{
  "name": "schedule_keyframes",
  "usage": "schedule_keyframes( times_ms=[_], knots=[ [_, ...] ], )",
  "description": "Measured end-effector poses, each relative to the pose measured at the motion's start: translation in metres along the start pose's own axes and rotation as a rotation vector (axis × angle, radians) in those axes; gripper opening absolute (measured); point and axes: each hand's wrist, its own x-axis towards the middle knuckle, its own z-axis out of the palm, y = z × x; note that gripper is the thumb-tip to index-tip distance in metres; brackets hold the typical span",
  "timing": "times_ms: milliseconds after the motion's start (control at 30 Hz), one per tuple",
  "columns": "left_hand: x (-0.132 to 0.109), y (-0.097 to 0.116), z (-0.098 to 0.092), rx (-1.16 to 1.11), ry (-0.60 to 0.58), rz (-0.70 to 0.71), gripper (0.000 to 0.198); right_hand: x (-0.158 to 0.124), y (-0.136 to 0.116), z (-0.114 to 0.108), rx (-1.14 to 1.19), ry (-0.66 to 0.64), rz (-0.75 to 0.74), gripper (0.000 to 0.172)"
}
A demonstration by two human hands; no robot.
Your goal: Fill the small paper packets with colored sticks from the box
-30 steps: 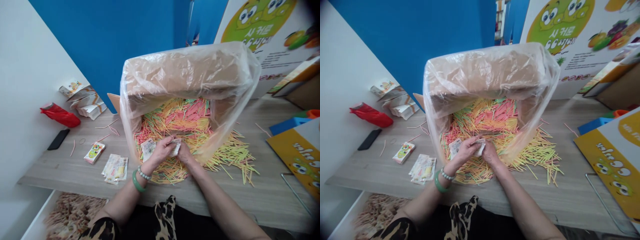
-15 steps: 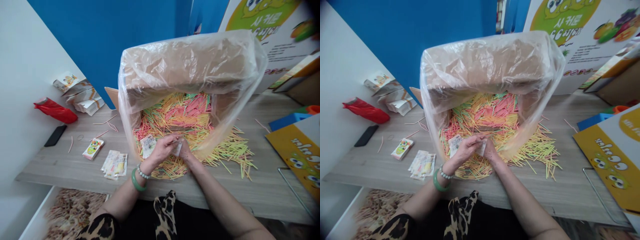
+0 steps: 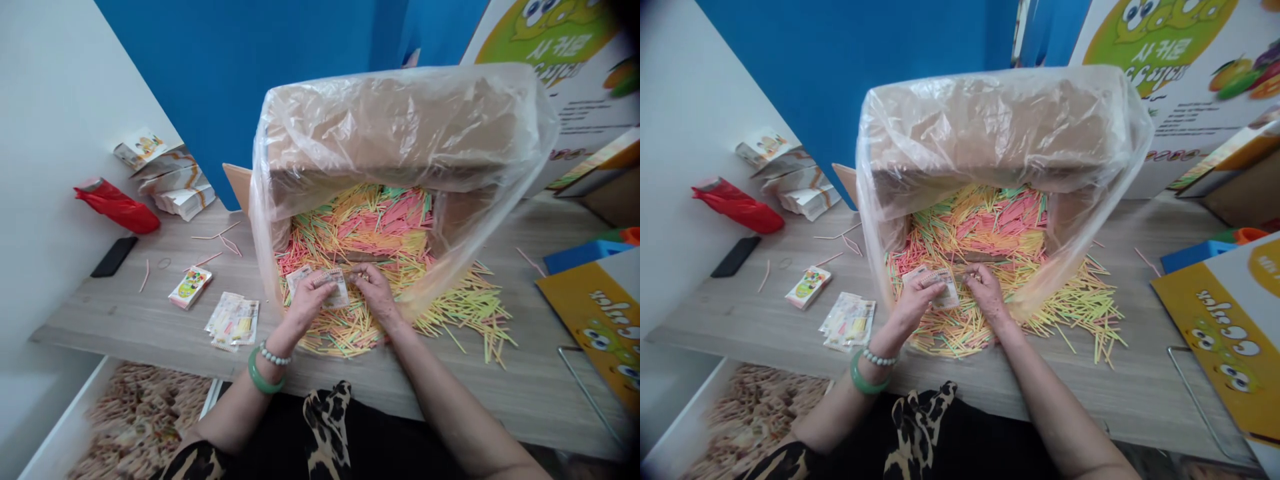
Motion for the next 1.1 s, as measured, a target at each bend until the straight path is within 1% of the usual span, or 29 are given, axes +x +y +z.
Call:
schedule_keyframes(
  times_ms=[167,267,300,367,433,467,500,567,633,700,833,900,933,1000,1100],
  knots=[
    [0.000,-0.003,-0.002,-0.155,-0.008,-0.082,0.027,-0.004,0.004,0.001,-0.111,-0.029,-0.021,0.016],
    [-0.001,-0.008,-0.005,-0.173,-0.049,-0.157,0.034,-0.004,0.009,0.000,-0.191,-0.081,-0.048,0.015],
    [-0.001,-0.010,-0.006,-0.163,-0.056,-0.173,0.036,-0.002,0.008,-0.001,-0.191,-0.075,-0.053,0.015],
    [-0.002,-0.011,-0.006,-0.145,-0.046,-0.198,0.039,0.003,0.004,-0.002,-0.097,-0.003,-0.039,0.014],
    [-0.002,-0.011,-0.004,-0.148,-0.022,-0.213,0.040,0.012,-0.005,-0.004,0.101,0.093,-0.007,0.015],
    [-0.002,-0.010,-0.002,-0.153,-0.013,-0.218,0.040,0.016,-0.010,-0.005,0.212,0.116,0.015,0.016],
    [-0.002,-0.010,-0.001,-0.158,-0.005,-0.221,0.040,0.020,-0.016,-0.006,0.314,0.115,0.040,0.017],
    [-0.001,-0.010,0.002,-0.151,0.017,-0.228,0.040,0.026,-0.027,-0.007,0.479,0.066,0.090,0.021],
    [0.000,-0.012,0.003,-0.118,0.035,-0.230,0.039,0.027,-0.037,-0.007,0.582,0.016,0.121,0.023],
    [0.001,-0.015,0.002,-0.047,0.027,-0.179,0.036,0.024,-0.045,-0.005,0.635,0.000,0.113,0.025],
    [0.000,-0.017,-0.002,0.226,-0.015,0.047,0.027,0.018,-0.057,0.004,0.639,0.028,0.039,0.027],
    [-0.001,-0.016,-0.005,0.330,-0.042,0.106,0.021,0.018,-0.061,0.008,0.635,0.048,-0.007,0.026],
    [-0.002,-0.016,-0.005,0.346,-0.055,0.107,0.019,0.019,-0.063,0.010,0.635,0.058,-0.024,0.026],
    [-0.004,-0.016,-0.007,0.323,-0.073,0.061,0.020,0.020,-0.068,0.013,0.629,0.083,-0.039,0.027],
    [-0.007,-0.018,-0.008,0.253,-0.055,-0.042,0.032,0.020,-0.078,0.020,0.606,0.138,-0.070,0.028]
  ],
)
